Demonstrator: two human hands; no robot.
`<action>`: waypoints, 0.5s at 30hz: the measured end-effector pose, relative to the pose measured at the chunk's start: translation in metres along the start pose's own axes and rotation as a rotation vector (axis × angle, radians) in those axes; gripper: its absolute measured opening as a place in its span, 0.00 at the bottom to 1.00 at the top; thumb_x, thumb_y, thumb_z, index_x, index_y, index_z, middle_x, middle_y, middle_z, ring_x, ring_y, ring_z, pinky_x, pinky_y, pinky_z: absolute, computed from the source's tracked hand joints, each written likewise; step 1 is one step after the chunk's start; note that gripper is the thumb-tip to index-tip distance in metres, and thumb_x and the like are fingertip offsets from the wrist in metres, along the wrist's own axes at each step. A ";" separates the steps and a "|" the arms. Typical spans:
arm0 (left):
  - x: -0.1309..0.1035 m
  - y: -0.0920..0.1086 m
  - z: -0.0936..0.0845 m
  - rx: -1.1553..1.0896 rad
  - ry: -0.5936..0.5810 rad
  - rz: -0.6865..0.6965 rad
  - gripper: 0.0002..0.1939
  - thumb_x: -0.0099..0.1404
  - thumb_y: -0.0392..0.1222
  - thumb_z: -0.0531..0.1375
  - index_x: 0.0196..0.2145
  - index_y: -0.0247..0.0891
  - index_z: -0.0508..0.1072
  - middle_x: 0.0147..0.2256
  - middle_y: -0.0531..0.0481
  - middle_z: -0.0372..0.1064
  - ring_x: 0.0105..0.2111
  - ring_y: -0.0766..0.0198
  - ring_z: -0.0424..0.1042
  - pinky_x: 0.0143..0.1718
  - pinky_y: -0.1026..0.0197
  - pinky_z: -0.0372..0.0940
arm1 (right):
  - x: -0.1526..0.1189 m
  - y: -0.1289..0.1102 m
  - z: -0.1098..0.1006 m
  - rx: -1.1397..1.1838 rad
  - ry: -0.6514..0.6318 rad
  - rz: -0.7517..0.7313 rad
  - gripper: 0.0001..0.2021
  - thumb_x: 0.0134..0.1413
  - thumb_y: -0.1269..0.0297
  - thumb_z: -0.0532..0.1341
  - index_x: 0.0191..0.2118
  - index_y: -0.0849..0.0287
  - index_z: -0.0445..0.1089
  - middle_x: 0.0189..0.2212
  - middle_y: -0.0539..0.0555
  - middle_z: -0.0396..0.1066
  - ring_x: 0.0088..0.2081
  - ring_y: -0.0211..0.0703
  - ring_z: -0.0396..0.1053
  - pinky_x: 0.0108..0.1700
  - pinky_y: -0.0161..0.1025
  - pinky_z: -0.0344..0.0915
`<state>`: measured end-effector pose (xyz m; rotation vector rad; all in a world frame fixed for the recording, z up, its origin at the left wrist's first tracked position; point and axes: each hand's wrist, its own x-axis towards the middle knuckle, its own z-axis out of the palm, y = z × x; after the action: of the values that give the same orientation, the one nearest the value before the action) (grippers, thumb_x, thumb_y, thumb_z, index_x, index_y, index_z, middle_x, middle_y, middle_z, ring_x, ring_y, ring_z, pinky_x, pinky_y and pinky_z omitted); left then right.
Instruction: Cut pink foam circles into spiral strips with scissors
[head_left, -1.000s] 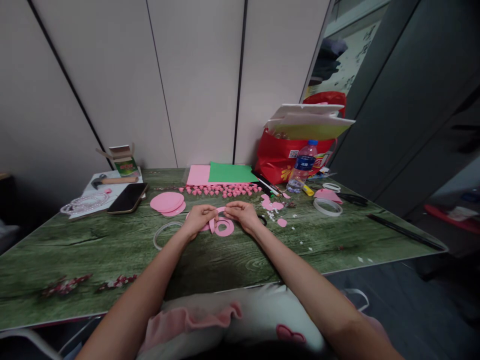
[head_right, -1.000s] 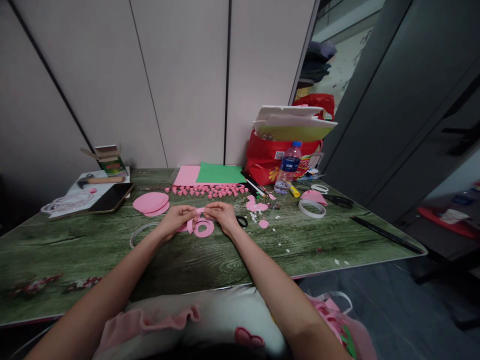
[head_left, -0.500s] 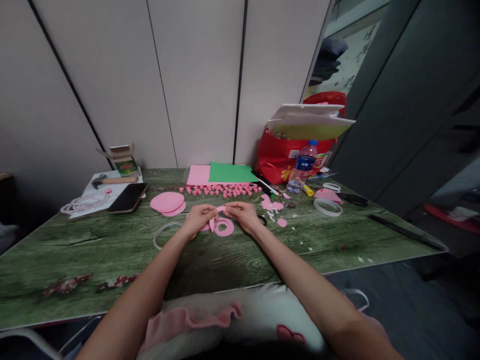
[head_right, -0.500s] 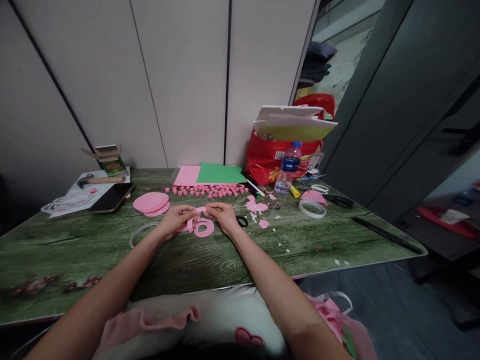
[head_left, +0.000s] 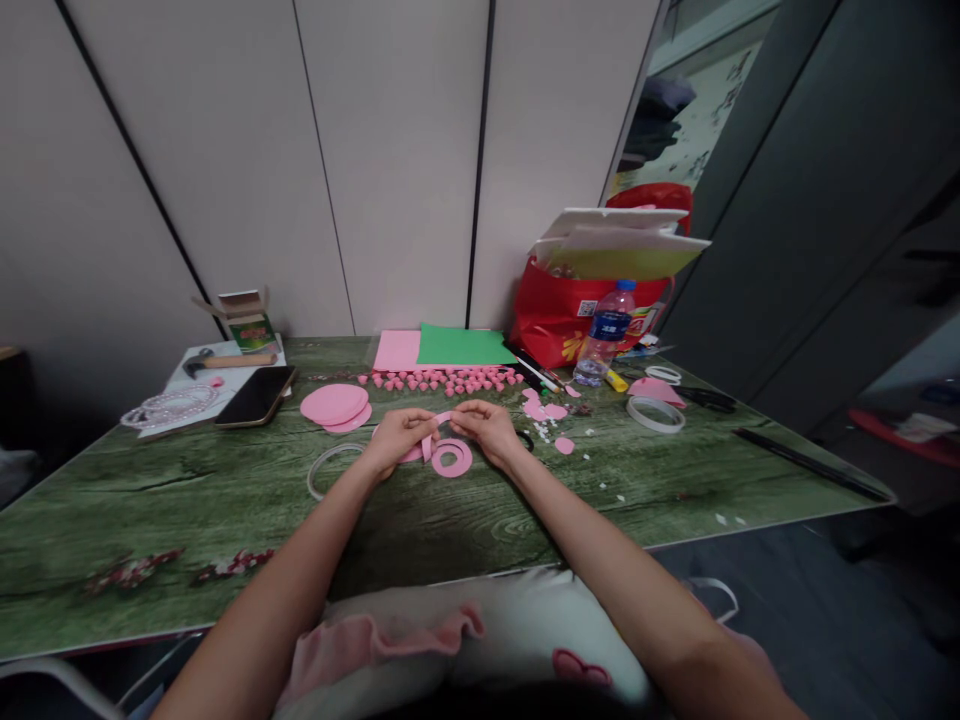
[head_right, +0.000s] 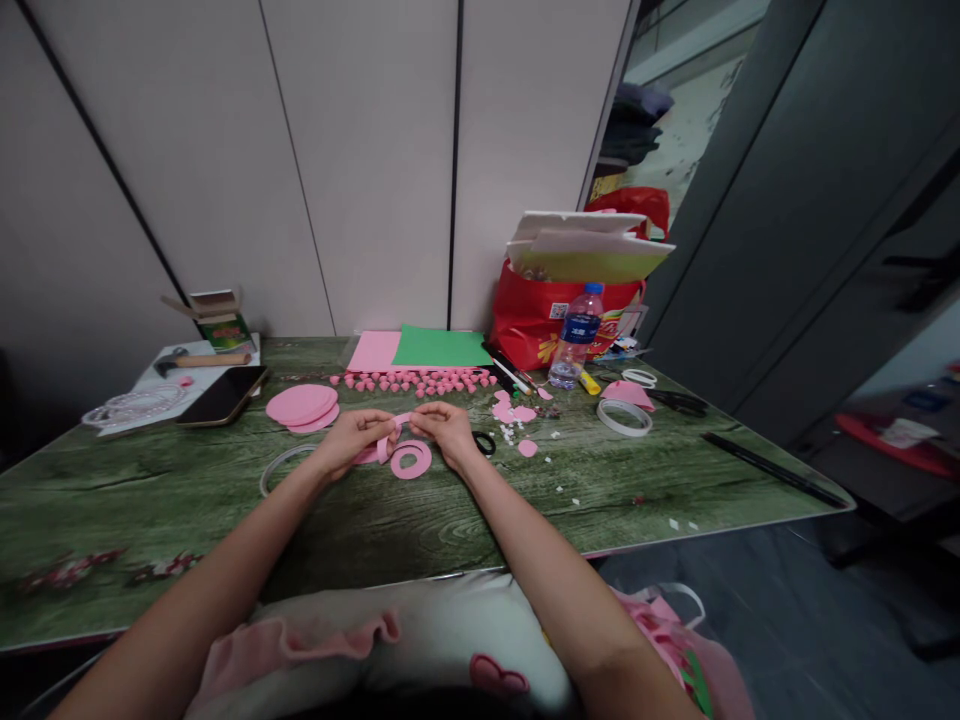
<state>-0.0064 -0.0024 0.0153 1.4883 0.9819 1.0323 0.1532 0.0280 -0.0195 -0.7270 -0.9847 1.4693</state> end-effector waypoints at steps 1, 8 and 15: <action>0.000 0.000 0.000 -0.006 -0.002 0.000 0.13 0.50 0.47 0.61 0.25 0.32 0.70 0.21 0.50 0.68 0.20 0.68 0.65 0.23 0.65 0.60 | 0.000 0.000 0.000 0.001 0.001 -0.006 0.13 0.24 0.67 0.70 0.24 0.62 0.71 0.18 0.48 0.70 0.22 0.33 0.68 0.31 0.33 0.67; 0.002 -0.003 -0.003 -0.043 -0.002 -0.001 0.14 0.49 0.47 0.62 0.27 0.32 0.71 0.22 0.51 0.69 0.20 0.68 0.66 0.23 0.65 0.61 | 0.001 0.001 0.001 0.043 -0.002 -0.011 0.12 0.25 0.67 0.70 0.24 0.62 0.72 0.22 0.50 0.73 0.25 0.34 0.70 0.38 0.35 0.67; 0.002 -0.004 -0.002 -0.032 -0.004 0.002 0.14 0.50 0.47 0.61 0.28 0.32 0.70 0.23 0.50 0.68 0.20 0.68 0.66 0.24 0.65 0.61 | 0.001 0.000 0.000 0.030 -0.023 0.003 0.13 0.26 0.67 0.70 0.26 0.63 0.72 0.22 0.50 0.73 0.24 0.34 0.70 0.35 0.33 0.67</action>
<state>-0.0084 0.0002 0.0122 1.4654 0.9572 1.0414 0.1531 0.0291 -0.0199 -0.6924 -0.9773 1.4949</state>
